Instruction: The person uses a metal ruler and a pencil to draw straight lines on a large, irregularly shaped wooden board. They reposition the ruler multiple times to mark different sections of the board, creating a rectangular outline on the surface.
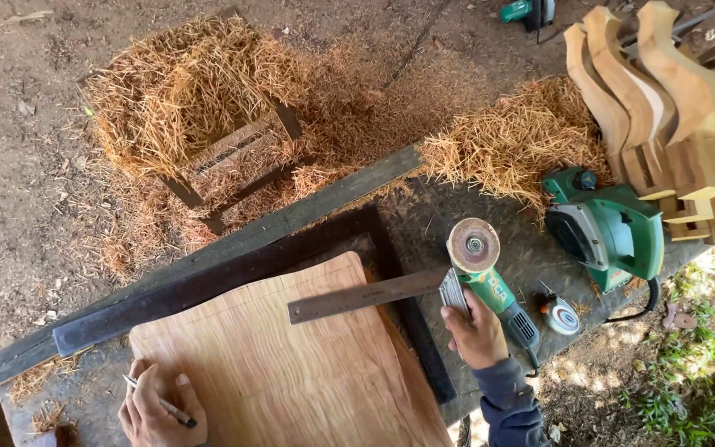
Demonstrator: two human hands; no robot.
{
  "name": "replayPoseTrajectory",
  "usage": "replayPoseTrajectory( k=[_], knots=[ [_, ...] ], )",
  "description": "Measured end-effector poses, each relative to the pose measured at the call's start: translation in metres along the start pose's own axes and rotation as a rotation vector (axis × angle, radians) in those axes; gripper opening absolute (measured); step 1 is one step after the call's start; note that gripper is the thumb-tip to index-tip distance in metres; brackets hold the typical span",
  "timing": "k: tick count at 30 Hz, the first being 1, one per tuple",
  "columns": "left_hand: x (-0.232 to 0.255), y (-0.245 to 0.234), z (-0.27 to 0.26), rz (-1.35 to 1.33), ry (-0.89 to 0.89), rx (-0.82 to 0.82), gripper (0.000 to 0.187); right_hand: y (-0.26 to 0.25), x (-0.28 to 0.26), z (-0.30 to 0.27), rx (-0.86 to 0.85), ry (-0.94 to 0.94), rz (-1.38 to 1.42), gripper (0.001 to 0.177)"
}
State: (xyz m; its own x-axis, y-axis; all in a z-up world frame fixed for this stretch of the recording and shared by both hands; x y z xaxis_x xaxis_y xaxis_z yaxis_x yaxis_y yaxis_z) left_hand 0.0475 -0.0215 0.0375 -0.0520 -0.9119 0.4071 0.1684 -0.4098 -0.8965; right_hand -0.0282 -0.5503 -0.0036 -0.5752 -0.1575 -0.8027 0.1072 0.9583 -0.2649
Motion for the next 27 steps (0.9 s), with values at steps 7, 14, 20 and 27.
replayPoseTrajectory(
  k=[7,14,20,27],
  knots=[
    [0.005,-0.001,-0.001,-0.005,0.004,0.013,0.043,-0.001,0.002,0.0,0.008,-0.007,0.056,0.029],
    [0.009,-0.005,0.002,-0.037,0.015,0.033,0.044,-0.002,0.003,0.003,0.021,-0.007,0.039,0.027],
    [-0.014,0.011,-0.002,-0.117,-0.125,-0.035,0.041,0.036,-0.018,0.001,-0.032,-0.109,0.068,0.032],
    [-0.012,-0.023,0.004,-0.549,-0.065,0.16,0.036,0.157,-0.085,-0.005,-0.246,-0.168,0.008,0.037]
  ],
)
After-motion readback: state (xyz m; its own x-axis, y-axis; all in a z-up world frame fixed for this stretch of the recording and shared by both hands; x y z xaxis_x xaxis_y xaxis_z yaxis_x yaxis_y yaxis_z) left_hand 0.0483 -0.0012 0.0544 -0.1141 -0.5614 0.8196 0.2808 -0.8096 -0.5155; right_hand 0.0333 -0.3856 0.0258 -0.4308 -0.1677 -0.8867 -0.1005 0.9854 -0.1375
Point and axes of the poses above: each hand's wrist, its own z-axis towards the middle knuckle, its own y-axis out of the palm, x = y × z, the point moved 9 cm from there along z, towards the middle knuckle, and after that the axes turned 13 degrees about -x, right-handed, at the moved point
